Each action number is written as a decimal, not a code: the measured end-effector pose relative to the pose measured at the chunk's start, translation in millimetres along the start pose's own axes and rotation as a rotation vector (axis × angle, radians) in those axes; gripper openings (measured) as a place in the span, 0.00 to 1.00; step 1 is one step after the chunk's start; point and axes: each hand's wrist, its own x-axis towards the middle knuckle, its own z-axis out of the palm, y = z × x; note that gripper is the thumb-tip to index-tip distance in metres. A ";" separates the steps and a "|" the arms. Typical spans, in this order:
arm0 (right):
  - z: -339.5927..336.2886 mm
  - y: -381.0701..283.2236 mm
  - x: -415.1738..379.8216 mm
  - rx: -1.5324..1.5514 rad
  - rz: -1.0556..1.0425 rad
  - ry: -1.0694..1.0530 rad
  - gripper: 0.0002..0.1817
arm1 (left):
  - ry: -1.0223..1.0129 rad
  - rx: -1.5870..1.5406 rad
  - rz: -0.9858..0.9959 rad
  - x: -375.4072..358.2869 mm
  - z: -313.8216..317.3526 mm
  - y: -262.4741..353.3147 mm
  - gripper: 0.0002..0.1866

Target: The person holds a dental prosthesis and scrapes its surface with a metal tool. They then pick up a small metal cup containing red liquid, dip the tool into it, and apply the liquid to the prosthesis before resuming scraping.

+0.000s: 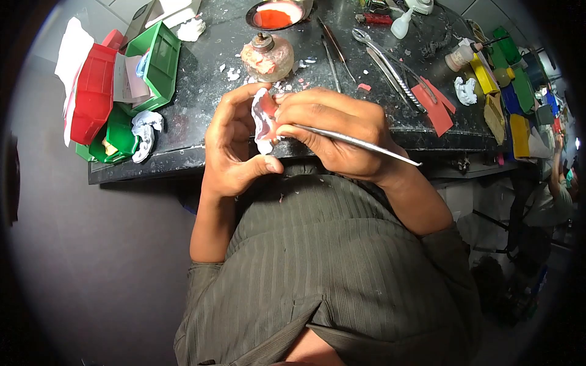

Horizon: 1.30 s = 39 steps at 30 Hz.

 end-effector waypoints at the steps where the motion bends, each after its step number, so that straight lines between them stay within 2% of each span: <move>1: 1.8 0.7 -0.3 -0.010 -0.018 0.012 0.06 | 0.002 0.016 -0.008 -0.4 0.6 0.3 0.54; 5: 6.1 0.0 -2.7 -0.065 -0.041 0.018 0.05 | 0.011 0.088 -0.001 -1.0 0.6 -1.6 0.55; 9: 2.6 -3.9 -3.2 0.009 0.047 -0.032 0.07 | 0.010 0.102 -0.021 -1.0 -0.8 -0.7 0.54; 11: -1.9 -4.0 0.1 0.023 0.035 -0.044 0.07 | 0.016 0.082 0.032 1.1 0.2 -1.4 0.51; 18: 1.4 -2.0 -4.8 -0.036 0.020 -0.061 0.10 | 0.029 0.063 0.026 0.7 0.4 -1.0 0.50; 20: 0.5 -1.8 -5.8 -0.045 0.028 -0.075 0.10 | 0.019 0.057 -0.041 -1.4 0.5 0.6 0.53; 22: -2.9 -2.9 -3.5 0.069 0.121 -0.091 0.09 | 0.020 0.061 -0.034 -0.8 1.0 0.2 0.52; 30: 0.7 -5.5 -6.4 -0.029 0.100 -0.086 0.09 | 0.021 0.150 -0.063 -0.6 1.2 0.2 0.51; 32: -0.9 -6.5 -4.7 0.038 0.145 -0.079 0.09 | 0.050 0.251 0.097 1.8 2.9 -3.8 0.47; 33: -1.6 -6.7 -4.6 0.102 0.190 -0.069 0.09 | 0.047 0.250 0.097 2.1 2.9 -3.7 0.47; 36: 0.7 -2.2 -5.3 0.039 0.147 -0.053 0.08 | 0.039 0.293 0.113 2.5 2.8 -1.8 0.47; 38: 3.1 -3.9 -6.7 -0.016 0.152 -0.042 0.07 | 0.031 0.210 -0.020 0.1 3.0 1.2 0.50; 39: 2.7 -3.8 -6.5 -0.014 0.152 -0.042 0.07 | 0.032 0.211 -0.021 -0.6 2.8 2.0 0.50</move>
